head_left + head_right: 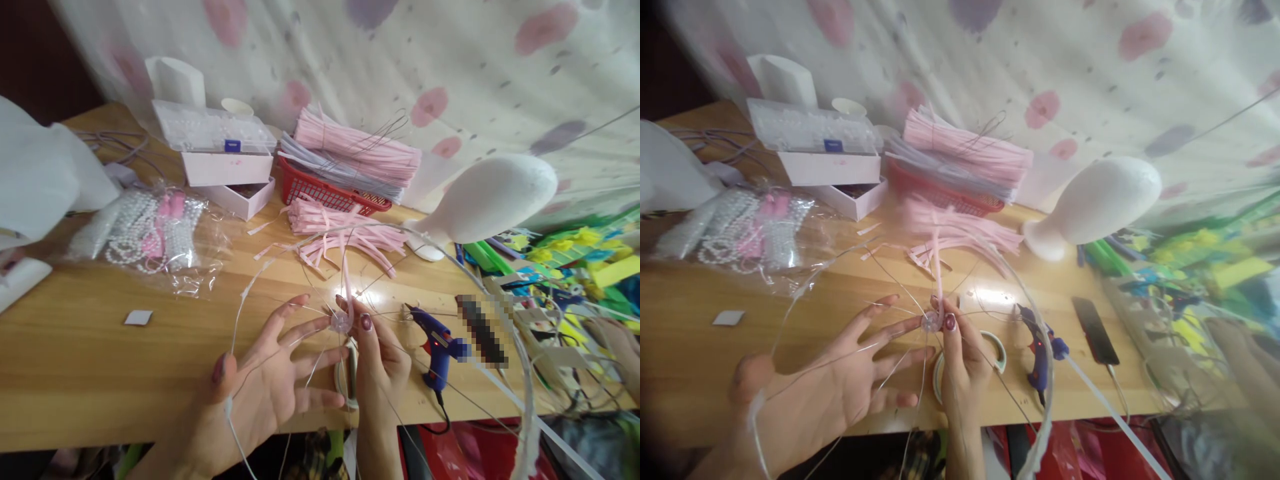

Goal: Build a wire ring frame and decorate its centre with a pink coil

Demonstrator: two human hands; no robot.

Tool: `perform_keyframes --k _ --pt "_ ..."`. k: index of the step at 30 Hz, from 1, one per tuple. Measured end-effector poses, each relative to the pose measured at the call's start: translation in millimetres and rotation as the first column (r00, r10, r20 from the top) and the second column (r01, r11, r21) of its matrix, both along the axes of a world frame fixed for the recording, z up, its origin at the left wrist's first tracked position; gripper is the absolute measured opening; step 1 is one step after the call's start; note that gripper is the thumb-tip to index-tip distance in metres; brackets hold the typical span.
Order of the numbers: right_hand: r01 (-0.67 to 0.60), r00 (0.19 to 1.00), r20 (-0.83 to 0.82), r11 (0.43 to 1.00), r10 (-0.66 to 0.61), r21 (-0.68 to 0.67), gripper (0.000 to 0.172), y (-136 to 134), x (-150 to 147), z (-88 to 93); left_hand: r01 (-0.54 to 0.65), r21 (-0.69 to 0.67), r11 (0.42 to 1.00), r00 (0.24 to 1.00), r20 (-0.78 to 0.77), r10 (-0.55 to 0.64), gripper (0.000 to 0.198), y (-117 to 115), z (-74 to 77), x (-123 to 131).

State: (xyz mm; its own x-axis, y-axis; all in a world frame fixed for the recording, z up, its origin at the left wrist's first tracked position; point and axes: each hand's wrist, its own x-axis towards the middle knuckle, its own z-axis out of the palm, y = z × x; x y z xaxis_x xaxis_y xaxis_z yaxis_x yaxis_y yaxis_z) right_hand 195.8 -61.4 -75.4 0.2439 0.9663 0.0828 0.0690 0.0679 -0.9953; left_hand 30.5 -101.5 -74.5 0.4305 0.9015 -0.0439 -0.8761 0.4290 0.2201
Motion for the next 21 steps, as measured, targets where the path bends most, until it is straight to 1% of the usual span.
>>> perform_keyframes --k 3,6,9,11,14,15,16,17,18,21 --pt "-0.053 0.999 -0.006 0.998 0.053 -0.034 0.028 0 1 1.9 -0.013 0.05 0.999 1.0 -0.027 0.015 0.077 2 -0.5 2" --pt "-0.071 0.997 -0.012 0.995 0.07 -0.068 0.027 3 3 1.7 0.013 0.101 0.995 0.999 -0.049 -0.008 0.083 5 -5.3 2" --pt "-0.104 0.989 -0.123 0.984 0.086 -0.143 0.025 8 6 0.5 0.058 0.133 0.99 0.994 -0.095 -0.045 0.094 11 -12.7 -1" --pt "-0.125 0.973 -0.216 0.976 0.086 -0.179 0.024 12 8 1.2 0.039 0.103 0.994 0.985 -0.171 -0.021 0.093 16 -15.6 -5" --pt "-0.171 0.951 -0.29 0.967 0.112 -0.188 0.024 16 9 5.9 -0.038 -0.053 0.998 0.934 -0.357 0.016 0.078 29 -11.8 -8" --pt "-0.203 0.943 -0.303 0.96 0.139 -0.191 0.025 17 9 8.1 -0.094 -0.107 0.99 0.899 -0.435 0.039 0.068 35 -8.3 -7" --pt "-0.243 0.933 -0.315 0.95 0.174 -0.195 0.026 17 8 10.2 -0.184 -0.127 0.975 0.854 -0.511 0.095 0.058 40 -4.2 -4" --pt "-0.282 0.923 -0.324 0.94 0.209 -0.195 0.026 17 8 12.2 -0.243 -0.125 0.962 0.814 -0.566 0.132 0.049 45 0.2 -1" --pt "-0.318 0.912 -0.33 0.929 0.244 -0.192 0.027 17 7 13.9 -0.271 -0.126 0.954 0.794 -0.589 0.148 0.043 49 4.6 3" --pt "-0.405 0.874 -0.355 0.901 0.331 -0.156 0.026 15 4 16.4 -0.37 -0.101 0.923 0.789 -0.559 0.255 0.023 55 14.2 16"
